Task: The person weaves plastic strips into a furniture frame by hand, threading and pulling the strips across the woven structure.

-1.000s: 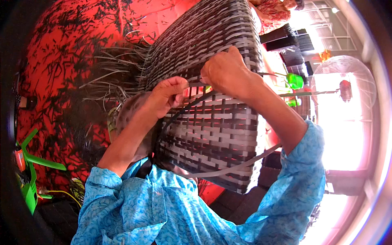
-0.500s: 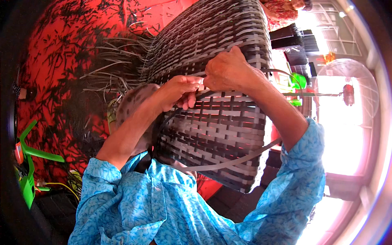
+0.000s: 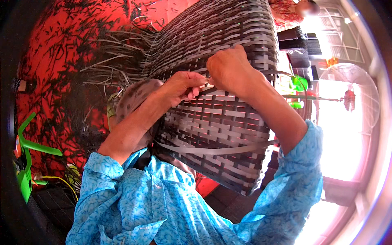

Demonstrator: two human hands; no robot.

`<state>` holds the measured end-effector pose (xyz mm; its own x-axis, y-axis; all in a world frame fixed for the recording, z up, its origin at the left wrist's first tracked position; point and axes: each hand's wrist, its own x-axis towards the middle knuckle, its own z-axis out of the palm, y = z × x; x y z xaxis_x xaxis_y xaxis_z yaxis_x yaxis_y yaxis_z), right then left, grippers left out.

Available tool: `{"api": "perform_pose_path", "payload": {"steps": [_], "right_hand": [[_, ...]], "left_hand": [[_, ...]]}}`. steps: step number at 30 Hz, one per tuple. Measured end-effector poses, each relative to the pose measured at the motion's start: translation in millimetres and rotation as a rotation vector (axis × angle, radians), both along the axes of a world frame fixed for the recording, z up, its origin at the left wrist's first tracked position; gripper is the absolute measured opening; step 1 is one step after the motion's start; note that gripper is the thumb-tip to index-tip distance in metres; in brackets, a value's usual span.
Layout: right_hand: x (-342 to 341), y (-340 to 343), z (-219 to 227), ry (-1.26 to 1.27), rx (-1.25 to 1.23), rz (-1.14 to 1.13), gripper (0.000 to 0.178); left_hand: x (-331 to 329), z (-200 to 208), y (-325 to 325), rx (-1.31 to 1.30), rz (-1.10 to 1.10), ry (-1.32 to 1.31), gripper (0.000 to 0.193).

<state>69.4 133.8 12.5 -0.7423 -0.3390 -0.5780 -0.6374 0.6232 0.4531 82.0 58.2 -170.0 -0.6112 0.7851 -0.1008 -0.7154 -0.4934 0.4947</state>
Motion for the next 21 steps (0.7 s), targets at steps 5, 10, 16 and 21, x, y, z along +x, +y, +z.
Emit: {"api": "perform_pose_path", "payload": {"steps": [5, 10, 16, 21], "right_hand": [[3, -14, 6, 0.153, -0.101, -0.069, 0.015], [-17, -10, -17, -0.102, -0.13, -0.148, 0.015], [-27, -15, -31, -0.326, -0.093, -0.396, 0.018], [-32, -15, -37, -0.337, -0.055, -0.5, 0.021]], "left_hand": [[5, -9, -9, -0.072, 0.127, -0.005, 0.012], [16, -34, -24, -0.135, 0.222, -0.009, 0.015], [12, -39, -28, 0.037, 0.323, 0.159, 0.017], [15, -31, -30, -0.078, 0.082, -0.132, 0.021]]}}
